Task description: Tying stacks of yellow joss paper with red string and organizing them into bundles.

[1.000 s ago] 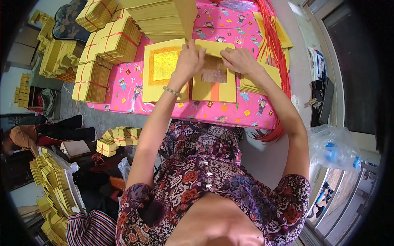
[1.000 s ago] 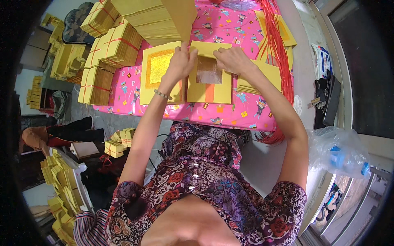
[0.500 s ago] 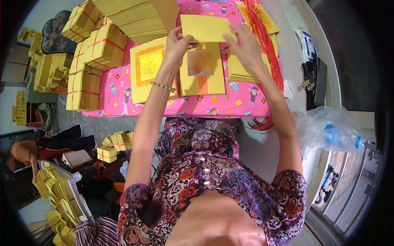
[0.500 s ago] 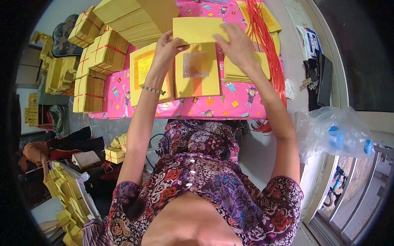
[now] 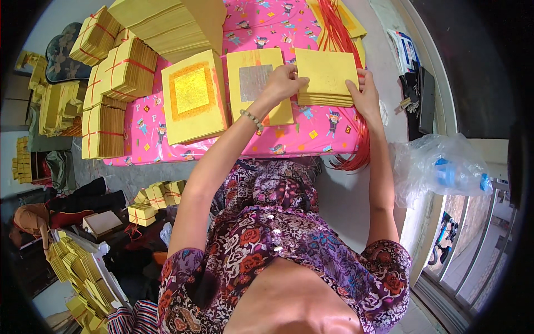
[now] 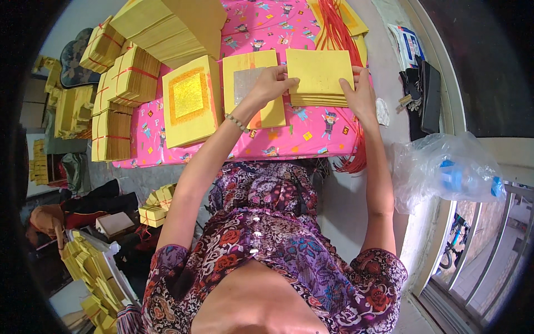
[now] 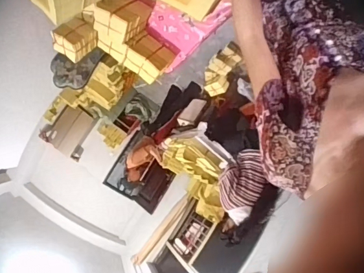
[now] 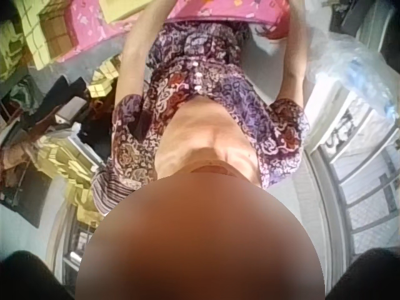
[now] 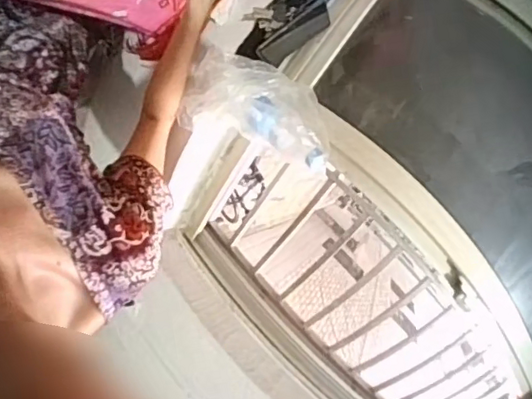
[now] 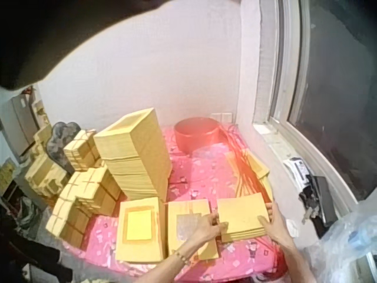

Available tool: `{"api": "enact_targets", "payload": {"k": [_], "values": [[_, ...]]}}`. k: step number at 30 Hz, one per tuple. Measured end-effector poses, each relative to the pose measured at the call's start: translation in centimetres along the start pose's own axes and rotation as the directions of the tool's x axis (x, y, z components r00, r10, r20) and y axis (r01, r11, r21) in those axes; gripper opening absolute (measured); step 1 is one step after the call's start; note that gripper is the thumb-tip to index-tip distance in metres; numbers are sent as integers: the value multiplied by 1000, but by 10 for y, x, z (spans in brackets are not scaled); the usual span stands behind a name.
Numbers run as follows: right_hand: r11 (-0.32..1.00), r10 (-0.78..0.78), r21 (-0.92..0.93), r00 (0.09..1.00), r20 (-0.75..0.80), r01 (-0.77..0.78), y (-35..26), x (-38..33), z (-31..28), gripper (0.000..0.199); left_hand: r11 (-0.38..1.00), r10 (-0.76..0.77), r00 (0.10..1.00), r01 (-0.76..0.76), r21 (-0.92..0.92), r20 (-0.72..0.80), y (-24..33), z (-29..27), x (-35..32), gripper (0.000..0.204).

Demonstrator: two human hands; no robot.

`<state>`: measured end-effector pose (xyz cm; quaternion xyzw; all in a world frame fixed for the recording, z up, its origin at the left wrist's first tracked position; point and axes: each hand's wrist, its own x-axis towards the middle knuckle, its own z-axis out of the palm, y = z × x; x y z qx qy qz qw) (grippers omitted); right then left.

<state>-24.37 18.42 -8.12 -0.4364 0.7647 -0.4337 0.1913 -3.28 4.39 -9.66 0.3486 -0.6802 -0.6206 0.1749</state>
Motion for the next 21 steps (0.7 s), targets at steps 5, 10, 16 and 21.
{"api": "enact_targets", "payload": {"k": [5, 10, 16, 21], "values": [[998, 4, -60, 1000, 25, -2, 27, 0, 6, 42, 999, -46, 998, 45, -6, -44, -25, 9, 9, 27], [999, -8, -47, 1000, 22, 9, 36, -3, 6, 45, 998, -57, 996, 58, 7, -70, -21, 17, 7, 29], [982, 10, -187, 1000, 25, -6, 7, -9, 5, 46, 997, -26, 994, 34, 64, -111, -24, 20, 4, 34], [960, -31, -278, 999, 20, 35, 14, -7, 4, 46, 985, -27, 991, 49, 165, -133, -18, 22, 2, 39]]}}
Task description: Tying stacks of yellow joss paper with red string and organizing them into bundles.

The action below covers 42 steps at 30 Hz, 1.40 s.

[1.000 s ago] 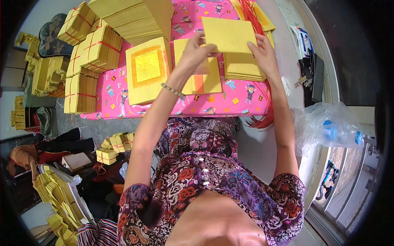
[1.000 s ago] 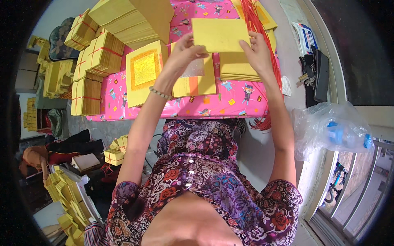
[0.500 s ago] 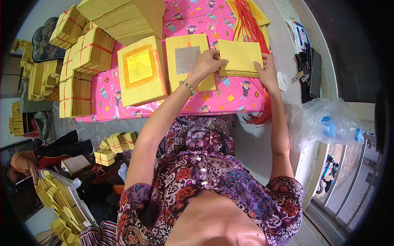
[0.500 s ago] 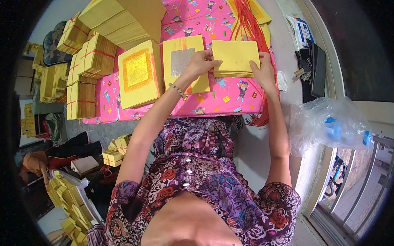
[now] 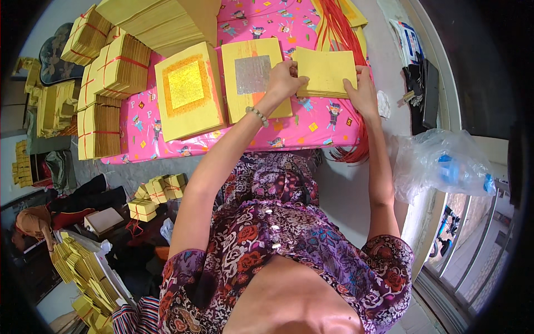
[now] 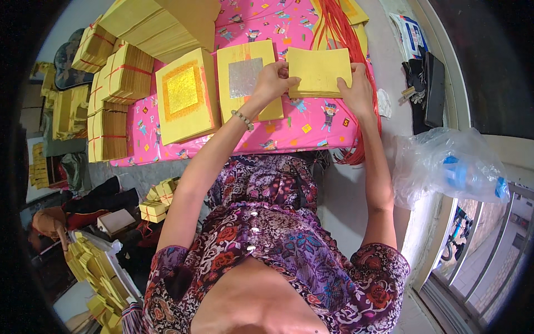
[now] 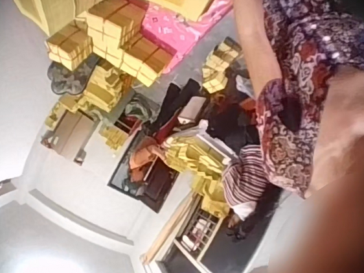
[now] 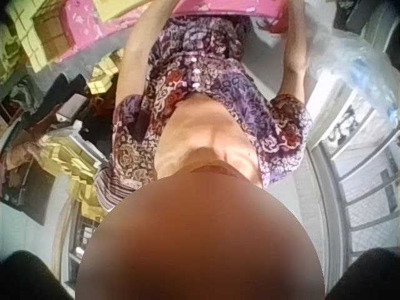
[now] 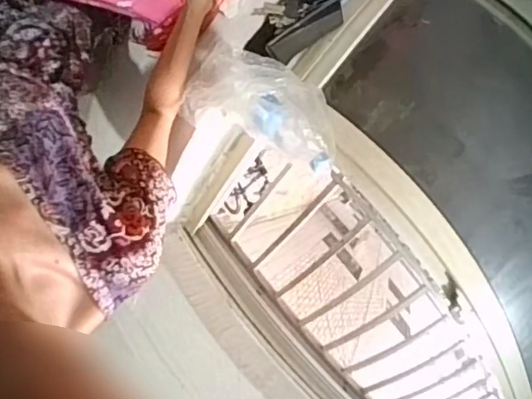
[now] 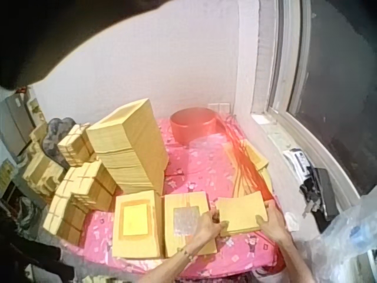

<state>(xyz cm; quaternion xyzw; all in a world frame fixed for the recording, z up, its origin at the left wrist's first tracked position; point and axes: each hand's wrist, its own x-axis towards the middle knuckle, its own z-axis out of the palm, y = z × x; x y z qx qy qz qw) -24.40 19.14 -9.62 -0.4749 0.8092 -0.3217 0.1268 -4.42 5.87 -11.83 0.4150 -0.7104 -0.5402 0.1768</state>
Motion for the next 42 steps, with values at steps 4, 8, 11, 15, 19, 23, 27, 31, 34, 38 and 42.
{"api": "enact_targets", "payload": {"k": [4, 8, 11, 15, 19, 23, 27, 31, 34, 38, 42], "values": [[967, -146, -219, 988, -57, 130, 1, -1, 1, 48, 999, 23, 999, -22, 42, -23, 1, 1, -1, 42], [914, -310, -332, 931, -194, 235, -31, -4, -6, 50, 998, 50, 995, -52, -21, -89, -6, 2, -1, 40], [969, -193, -168, 980, -43, 184, -36, -1, -5, 49, 999, 51, 994, -52, -15, -99, -5, 4, -3, 44], [946, -181, -251, 977, 115, 205, -22, 4, 0, 42, 998, 65, 988, -63, 15, -137, 0, 4, -9, 49], [946, -174, -252, 975, 136, 204, -20, 7, 1, 40, 988, 154, 970, -157, -3, -187, 1, -4, -28, 46], [934, -184, -285, 974, 132, 215, -19, 9, -2, 40, 944, 329, 928, -320, 80, -173, -2, -34, -63, 39], [898, -339, -302, 941, -15, 319, -57, 4, -12, 33, 914, 361, 922, -321, 248, -137, -8, -69, -103, 36], [924, -375, -12, 914, 156, 382, -100, -13, -6, 28, 873, 335, 940, -282, 399, -69, -20, -77, -128, 39], [875, -468, 78, 792, 392, 478, -117, -26, 18, 27, 814, 388, 918, -302, 495, -78, -25, -76, -137, 40], [752, -549, 11, 617, 563, 659, -118, -42, 49, 31, 772, 419, 907, -333, 542, -40, -29, -71, -136, 39], [721, -546, -61, 620, 563, 690, -117, -42, 65, 34, 710, 427, 904, -336, 619, 1, -39, -69, -133, 34]]}}
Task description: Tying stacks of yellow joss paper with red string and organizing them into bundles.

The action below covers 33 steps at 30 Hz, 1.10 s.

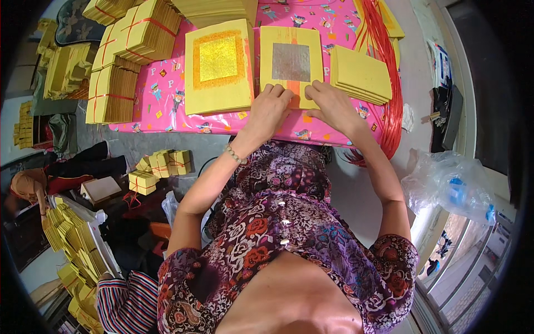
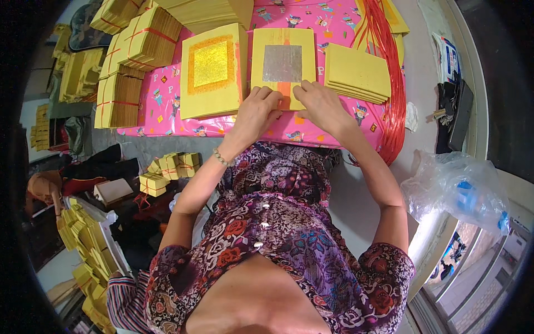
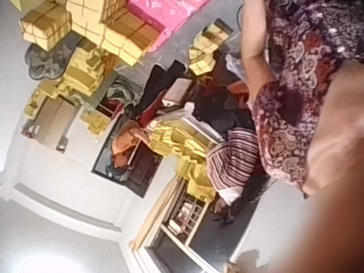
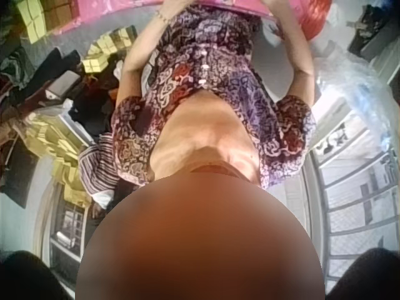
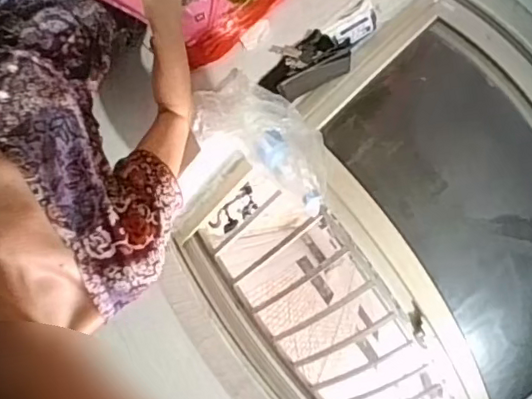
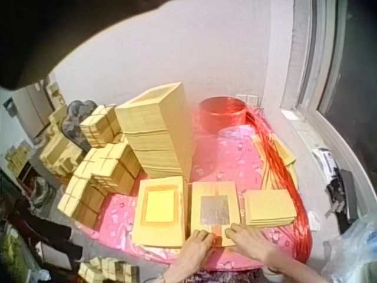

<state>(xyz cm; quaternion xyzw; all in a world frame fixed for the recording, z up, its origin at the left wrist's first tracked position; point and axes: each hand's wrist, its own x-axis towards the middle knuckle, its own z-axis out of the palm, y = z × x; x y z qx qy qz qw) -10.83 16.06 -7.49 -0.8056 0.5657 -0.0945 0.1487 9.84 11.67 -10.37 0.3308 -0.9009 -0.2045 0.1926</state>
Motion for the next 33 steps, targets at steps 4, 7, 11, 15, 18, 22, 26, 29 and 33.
{"api": "enact_targets", "payload": {"k": [4, 7, 11, 15, 18, 22, 26, 29, 33], "values": [[998, -46, 34, 999, -7, 46, 4, 2, -1, 31, 999, -13, 1000, 13, 31, 17, -2, 1, 1, 29], [998, -45, 44, 998, 46, 43, 9, 4, -6, 25, 999, -21, 999, 19, 45, 30, -4, -1, 2, 25], [996, -15, 87, 993, 114, 5, 14, 7, -10, 19, 999, -3, 1000, 4, -47, 5, -8, -4, 1, 17], [995, -39, 96, 997, 73, 32, 17, 7, -11, 18, 998, -28, 999, 30, -64, 32, -8, -6, 3, 15], [990, -42, 134, 997, 68, 33, 18, 7, -13, 17, 997, -41, 999, 43, -64, 36, -10, -7, 3, 15], [989, -61, 135, 997, 40, 55, 21, 7, -12, 16, 997, -35, 999, 37, -68, 32, -11, -8, 5, 15], [989, -31, 144, 998, 52, 23, 19, 7, -13, 16, 997, -42, 998, 45, -56, 48, -11, -8, 5, 15], [990, -33, 141, 997, 66, 24, 18, 6, -13, 17, 997, -49, 997, 52, -56, 52, -10, -9, 3, 15], [988, -29, 155, 998, 61, 19, 18, 6, -12, 18, 996, -51, 997, 56, -67, 65, -11, -8, 3, 15]]}}
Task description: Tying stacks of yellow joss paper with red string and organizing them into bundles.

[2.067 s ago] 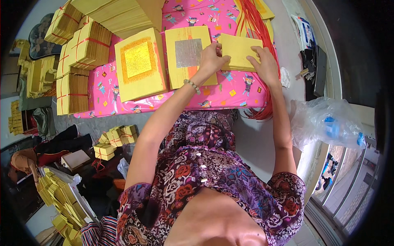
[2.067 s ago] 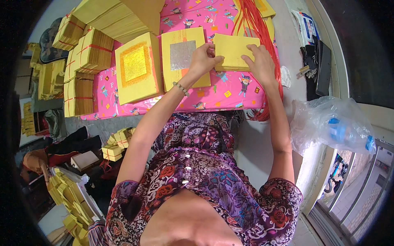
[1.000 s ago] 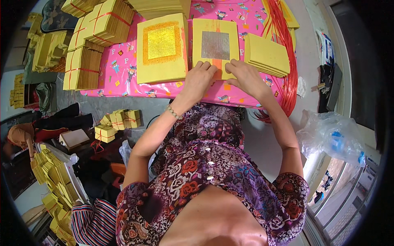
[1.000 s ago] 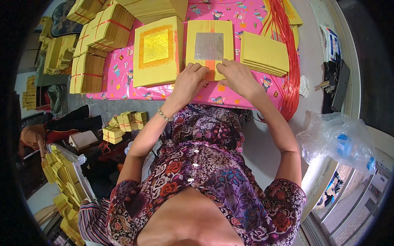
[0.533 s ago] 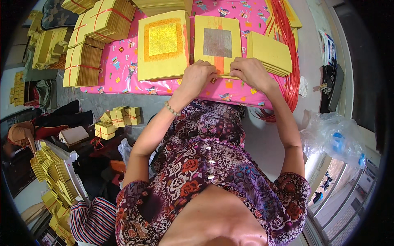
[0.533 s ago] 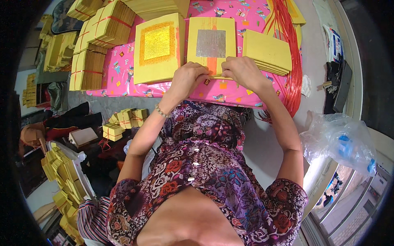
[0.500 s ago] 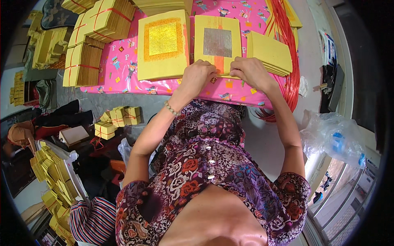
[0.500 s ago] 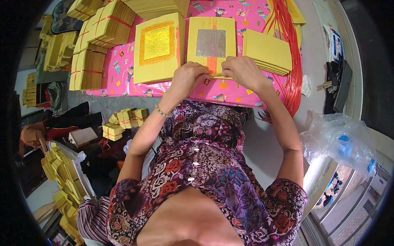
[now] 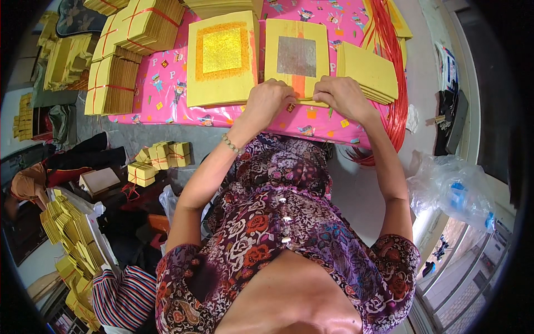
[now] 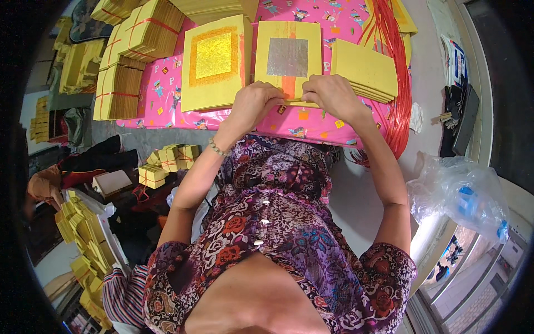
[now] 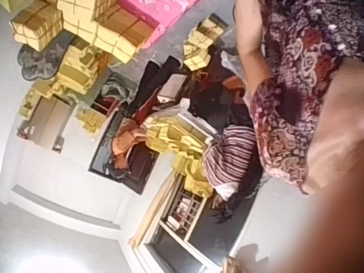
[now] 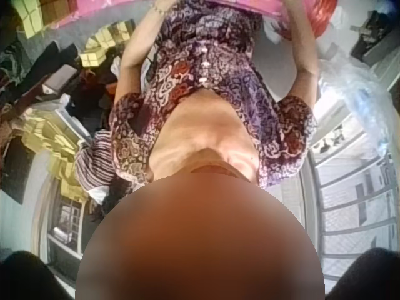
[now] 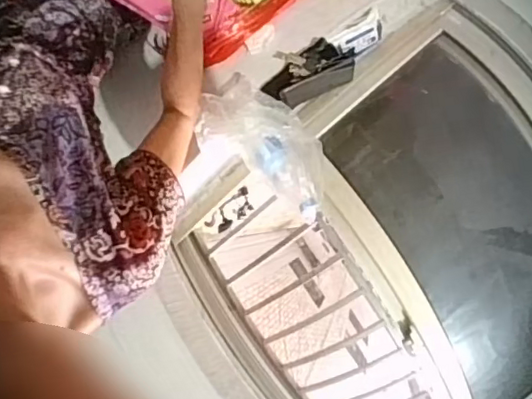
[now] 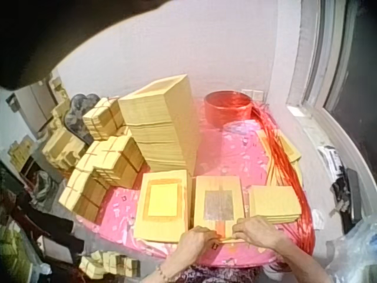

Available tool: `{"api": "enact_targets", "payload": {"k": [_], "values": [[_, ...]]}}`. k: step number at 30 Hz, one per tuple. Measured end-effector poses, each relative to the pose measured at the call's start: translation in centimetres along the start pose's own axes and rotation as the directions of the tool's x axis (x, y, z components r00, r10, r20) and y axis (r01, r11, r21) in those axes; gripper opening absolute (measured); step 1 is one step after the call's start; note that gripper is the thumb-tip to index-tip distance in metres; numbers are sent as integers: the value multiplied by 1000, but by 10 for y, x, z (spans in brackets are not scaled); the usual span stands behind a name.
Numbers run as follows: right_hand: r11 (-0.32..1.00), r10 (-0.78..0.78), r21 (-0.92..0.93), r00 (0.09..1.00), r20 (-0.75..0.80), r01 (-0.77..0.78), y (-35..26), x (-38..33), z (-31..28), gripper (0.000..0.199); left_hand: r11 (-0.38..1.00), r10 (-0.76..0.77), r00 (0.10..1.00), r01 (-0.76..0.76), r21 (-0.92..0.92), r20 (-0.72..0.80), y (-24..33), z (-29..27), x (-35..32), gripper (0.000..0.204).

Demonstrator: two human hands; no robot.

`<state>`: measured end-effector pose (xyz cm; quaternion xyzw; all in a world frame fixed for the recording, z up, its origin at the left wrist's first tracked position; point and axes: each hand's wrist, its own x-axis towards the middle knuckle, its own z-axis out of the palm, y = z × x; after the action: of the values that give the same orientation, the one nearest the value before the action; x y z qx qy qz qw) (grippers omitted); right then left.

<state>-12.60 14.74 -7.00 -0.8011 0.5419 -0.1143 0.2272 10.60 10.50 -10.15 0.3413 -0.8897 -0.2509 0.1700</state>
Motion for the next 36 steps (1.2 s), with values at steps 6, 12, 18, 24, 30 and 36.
{"api": "enact_targets", "payload": {"k": [6, 12, 18, 24, 30, 36], "values": [[1000, -9, -27, 1000, -9, 9, -1, 1, -5, 17, 1000, 12, 1000, -12, -8, 17, -3, -3, 4, 14], [1000, 15, 10, 1000, -8, -14, 4, 4, -3, 17, 996, 84, 992, -87, -29, -92, -4, 0, 6, 13], [999, -32, -17, 995, -96, 31, -10, -2, 1, 20, 987, 120, 990, -112, 115, -72, 0, 5, 2, 12], [991, -85, -113, 985, -149, 69, -12, 6, 1, 19, 983, 137, 984, -120, 142, -118, 3, 2, 9, 14], [997, 64, 44, 982, -180, -57, -10, 37, -50, 18, 978, 209, 880, -176, 114, -426, 23, -15, 20, 43], [986, 165, 18, 968, -191, -164, 39, 91, -58, 21, 980, 151, 925, -94, 176, -350, 16, 0, 35, 64]]}}
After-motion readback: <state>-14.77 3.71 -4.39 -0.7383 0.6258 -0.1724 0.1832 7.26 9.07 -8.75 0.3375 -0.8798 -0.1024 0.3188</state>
